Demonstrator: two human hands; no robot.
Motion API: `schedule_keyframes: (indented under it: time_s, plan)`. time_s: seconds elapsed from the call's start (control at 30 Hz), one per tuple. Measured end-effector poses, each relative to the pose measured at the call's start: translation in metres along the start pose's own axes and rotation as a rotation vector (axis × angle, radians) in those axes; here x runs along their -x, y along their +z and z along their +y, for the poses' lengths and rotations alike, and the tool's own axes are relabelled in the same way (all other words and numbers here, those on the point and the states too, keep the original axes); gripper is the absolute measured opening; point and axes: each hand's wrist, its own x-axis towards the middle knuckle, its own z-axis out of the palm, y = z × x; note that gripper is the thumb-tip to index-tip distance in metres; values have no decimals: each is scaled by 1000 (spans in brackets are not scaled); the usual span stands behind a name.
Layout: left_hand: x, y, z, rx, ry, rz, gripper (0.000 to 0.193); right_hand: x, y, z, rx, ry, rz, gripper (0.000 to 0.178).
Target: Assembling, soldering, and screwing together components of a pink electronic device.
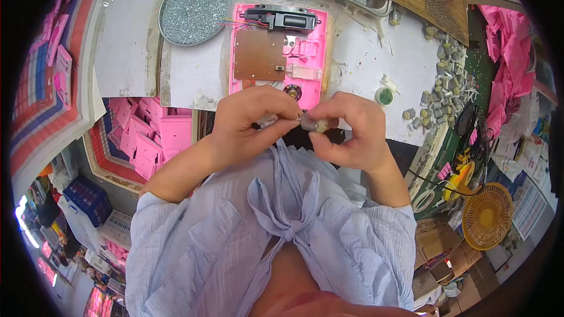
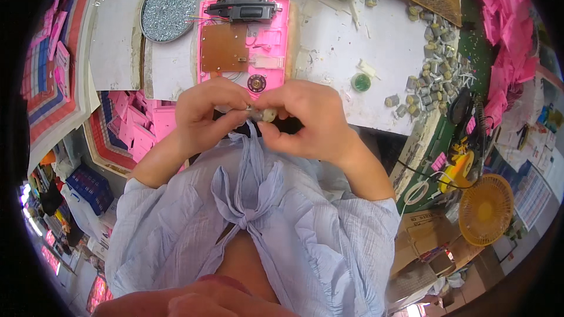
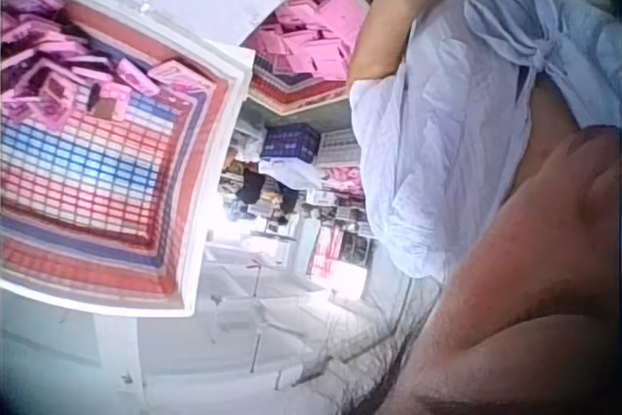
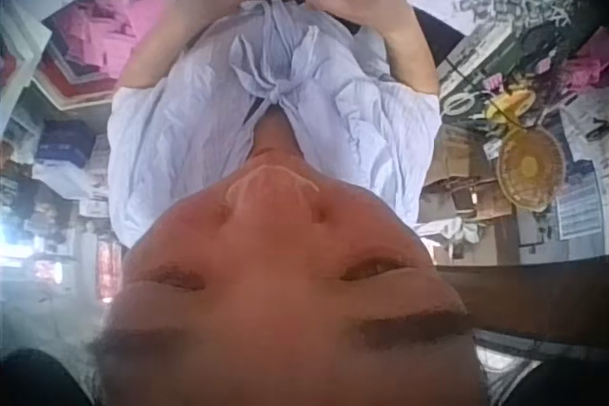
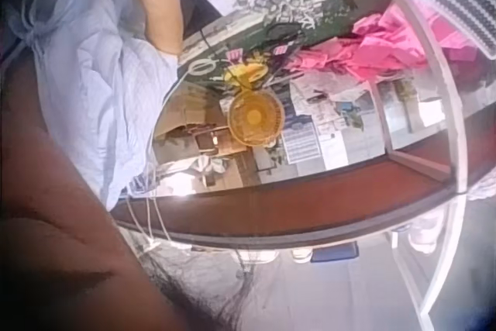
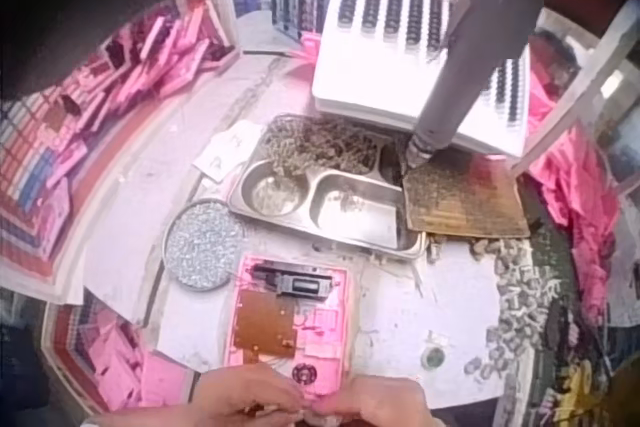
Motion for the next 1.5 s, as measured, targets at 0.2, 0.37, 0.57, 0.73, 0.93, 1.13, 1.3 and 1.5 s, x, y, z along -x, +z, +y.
schedule_keyframes:
  time_s: [0.2, 0.37, 0.57, 0.73, 0.93, 1.13, 1.3, 1.5]
  plan:
    - [0, -2, 3, -121, 34, 17, 25, -5, 1, 3, 112, -202, -54, 39]
    - [0, -1, 4, -232, 93, 32, 23, -4, 0, 5, 143, -231, -82, 39]
    - [1, -1, 0, -188, 65, 58, 23, -1, -3, 9, 163, -223, -48, 38]
    - [-4, -1, -5, -195, 88, 54, 29, 2, -6, 16, 210, -223, -9, 39]
    - [-42, -10, -7, -473, 20, 99, 32, 6, -16, 19, 292, -167, 34, 36]
    - [-62, 2, -21, -941, 123, 66, 30, 5, -31, 21, 369, -102, 208, 33]
    - [-51, -4, -33, -849, 252, -31, 22, -5, -35, 33, 415, -14, 285, 33]
    - [-38, -11, -31, -847, 236, -91, 22, -35, -22, 46, 475, -20, 120, 29]
